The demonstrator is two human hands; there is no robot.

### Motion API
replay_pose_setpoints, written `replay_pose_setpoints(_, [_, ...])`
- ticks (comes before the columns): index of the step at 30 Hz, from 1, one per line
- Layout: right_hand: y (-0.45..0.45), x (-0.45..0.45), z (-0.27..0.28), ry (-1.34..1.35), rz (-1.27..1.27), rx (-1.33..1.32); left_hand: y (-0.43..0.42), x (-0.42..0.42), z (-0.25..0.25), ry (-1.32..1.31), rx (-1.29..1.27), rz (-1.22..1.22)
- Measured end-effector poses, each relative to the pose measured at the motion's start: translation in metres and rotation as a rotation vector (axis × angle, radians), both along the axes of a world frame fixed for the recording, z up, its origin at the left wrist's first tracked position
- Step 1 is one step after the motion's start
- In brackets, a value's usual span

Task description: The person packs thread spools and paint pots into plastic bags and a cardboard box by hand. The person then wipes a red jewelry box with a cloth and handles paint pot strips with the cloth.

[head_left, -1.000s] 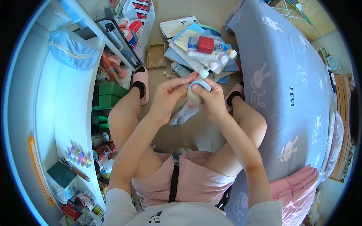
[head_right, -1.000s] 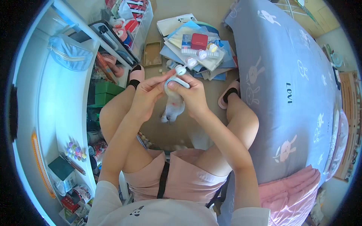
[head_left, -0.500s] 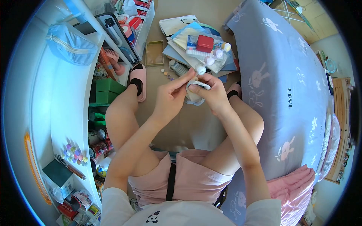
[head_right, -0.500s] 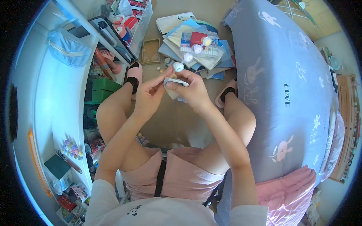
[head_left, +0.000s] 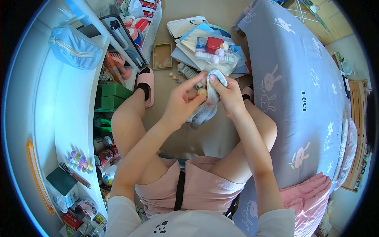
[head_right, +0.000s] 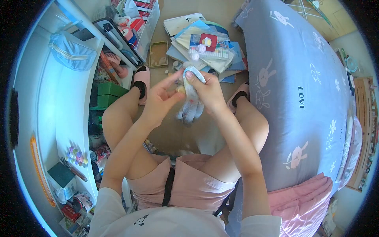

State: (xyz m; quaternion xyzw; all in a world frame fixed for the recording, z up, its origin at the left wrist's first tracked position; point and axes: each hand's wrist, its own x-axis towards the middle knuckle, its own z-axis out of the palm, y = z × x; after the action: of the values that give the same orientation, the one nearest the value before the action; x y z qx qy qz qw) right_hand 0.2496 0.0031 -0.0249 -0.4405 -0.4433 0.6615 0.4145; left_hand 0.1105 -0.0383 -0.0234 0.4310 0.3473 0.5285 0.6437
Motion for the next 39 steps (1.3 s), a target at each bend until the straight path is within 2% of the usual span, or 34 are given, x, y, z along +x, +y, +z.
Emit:
replay_pose_setpoints(2, [0.0, 0.0, 0.003, 0.013, 0.008, -0.003, 0.003, -0.004, 0.001, -0.018, -0.01, 0.01])
replay_pose_setpoints(4, [0.0, 0.0, 0.007, 0.024, 0.024, -0.001, 0.005, -0.006, -0.003, -0.222, -0.176, 0.031])
replay_pose_setpoints(5, [0.001, 0.0, 0.006, 0.026, 0.024, -0.001, 0.005, -0.006, -0.005, -0.22, -0.176, 0.031])
replay_pose_setpoints(7, [0.001, 0.0, 0.004, 0.021, 0.017, 0.011, 0.006, -0.005, -0.009, -0.473, -0.308, 0.07])
replay_pose_setpoints(10, [0.002, 0.0, -0.006, -0.01, -0.008, 0.028, 0.006, -0.003, -0.011, -0.61, -0.339, 0.065])
replay_pose_setpoints(14, [0.002, 0.0, -0.013, -0.031, -0.011, 0.01, 0.006, 0.0, -0.02, -0.469, -0.31, 0.094])
replay_pose_setpoints(16, [0.002, 0.001, -0.013, -0.021, 0.066, -0.015, 0.006, 0.001, -0.018, -0.271, -0.253, 0.171])
replay_pose_setpoints(17, [0.001, 0.001, -0.011, -0.021, 0.066, -0.015, 0.006, 0.0, -0.018, -0.271, -0.253, 0.171])
replay_pose_setpoints(20, [-0.002, -0.004, -0.009, -0.023, 0.072, 0.097, 0.006, -0.001, -0.019, -0.222, -0.207, 0.221])
replay_pose_setpoints(22, [-0.003, -0.007, -0.014, -0.015, 0.106, 0.201, 0.005, 0.0, -0.019, -0.122, -0.149, 0.17])
replay_pose_setpoints(25, [0.0, -0.004, -0.014, -0.102, 0.044, 0.153, 0.004, 0.002, -0.01, -0.253, -0.155, 0.176])
replay_pose_setpoints(29, [-0.001, -0.005, -0.004, -0.071, -0.02, 0.13, 0.004, 0.002, -0.007, -0.216, -0.18, 0.219])
replay_pose_setpoints(35, [-0.004, -0.008, -0.006, -0.13, -0.038, 0.312, 0.006, 0.0, -0.009, -0.284, -0.172, 0.177])
replay_pose_setpoints(38, [0.001, -0.001, -0.005, -0.085, -0.058, 0.165, 0.005, 0.003, -0.007, -0.223, -0.185, 0.19])
replay_pose_setpoints(39, [0.001, 0.001, 0.0, -0.016, -0.067, 0.028, 0.004, 0.003, -0.005, -0.204, -0.168, 0.173])
